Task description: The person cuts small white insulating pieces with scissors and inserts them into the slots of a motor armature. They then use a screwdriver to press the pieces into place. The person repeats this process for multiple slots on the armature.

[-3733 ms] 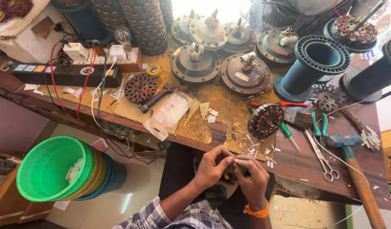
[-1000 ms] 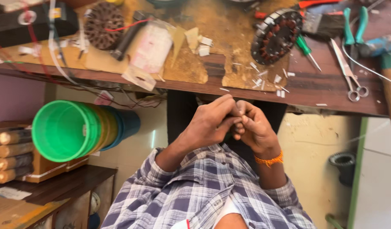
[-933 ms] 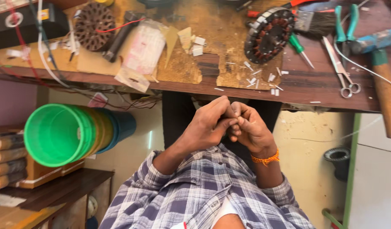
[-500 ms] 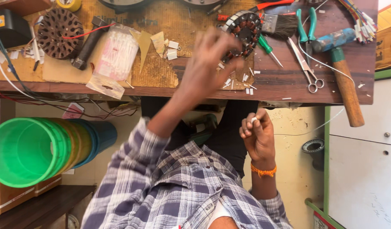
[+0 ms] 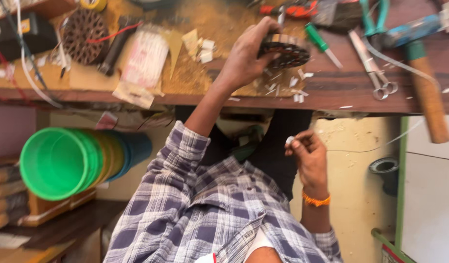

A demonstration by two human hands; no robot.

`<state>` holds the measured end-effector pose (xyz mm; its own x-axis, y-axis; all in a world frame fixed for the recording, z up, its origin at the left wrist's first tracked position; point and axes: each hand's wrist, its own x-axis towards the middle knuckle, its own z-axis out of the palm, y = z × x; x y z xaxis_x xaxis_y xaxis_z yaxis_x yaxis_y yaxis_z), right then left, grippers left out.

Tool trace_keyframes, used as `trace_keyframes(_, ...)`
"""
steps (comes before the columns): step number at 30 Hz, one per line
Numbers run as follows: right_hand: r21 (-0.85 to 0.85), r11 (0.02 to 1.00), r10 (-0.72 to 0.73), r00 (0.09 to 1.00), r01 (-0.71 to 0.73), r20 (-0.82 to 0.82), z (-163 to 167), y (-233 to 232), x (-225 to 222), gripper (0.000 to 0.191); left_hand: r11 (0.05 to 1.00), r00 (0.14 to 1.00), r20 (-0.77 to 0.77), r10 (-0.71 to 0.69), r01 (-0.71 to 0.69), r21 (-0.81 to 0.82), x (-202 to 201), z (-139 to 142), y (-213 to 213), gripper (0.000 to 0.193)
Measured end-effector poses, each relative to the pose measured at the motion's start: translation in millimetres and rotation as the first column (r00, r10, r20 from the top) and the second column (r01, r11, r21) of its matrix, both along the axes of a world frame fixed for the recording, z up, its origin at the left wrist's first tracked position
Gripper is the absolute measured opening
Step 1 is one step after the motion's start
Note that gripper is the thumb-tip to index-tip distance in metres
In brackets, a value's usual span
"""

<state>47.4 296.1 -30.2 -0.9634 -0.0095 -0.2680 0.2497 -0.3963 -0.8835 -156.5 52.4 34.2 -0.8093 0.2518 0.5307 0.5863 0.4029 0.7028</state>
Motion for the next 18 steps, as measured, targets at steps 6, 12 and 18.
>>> trace_keyframes(6,0.098,0.995,-0.01,0.976,0.032,-0.219,34.1,-8.5,-21.1,0.018,0.991,0.998,-0.03,0.059,-0.062,-0.115,14.9,-10.7,3.8,0.052)
trace_keyframes(12,0.217,0.962,-0.068,0.914,0.167,-0.4,59.6,-11.4,-25.0,0.011,0.995,0.997,-0.067,0.038,-0.044,-0.089,26.6,6.2,-1.9,0.051)
trace_keyframes(18,0.246,0.945,-0.05,0.84,0.214,-0.54,63.0,-15.8,-42.3,0.015,0.995,0.996,-0.085,-0.024,0.015,-0.102,48.1,13.0,-8.2,0.054)
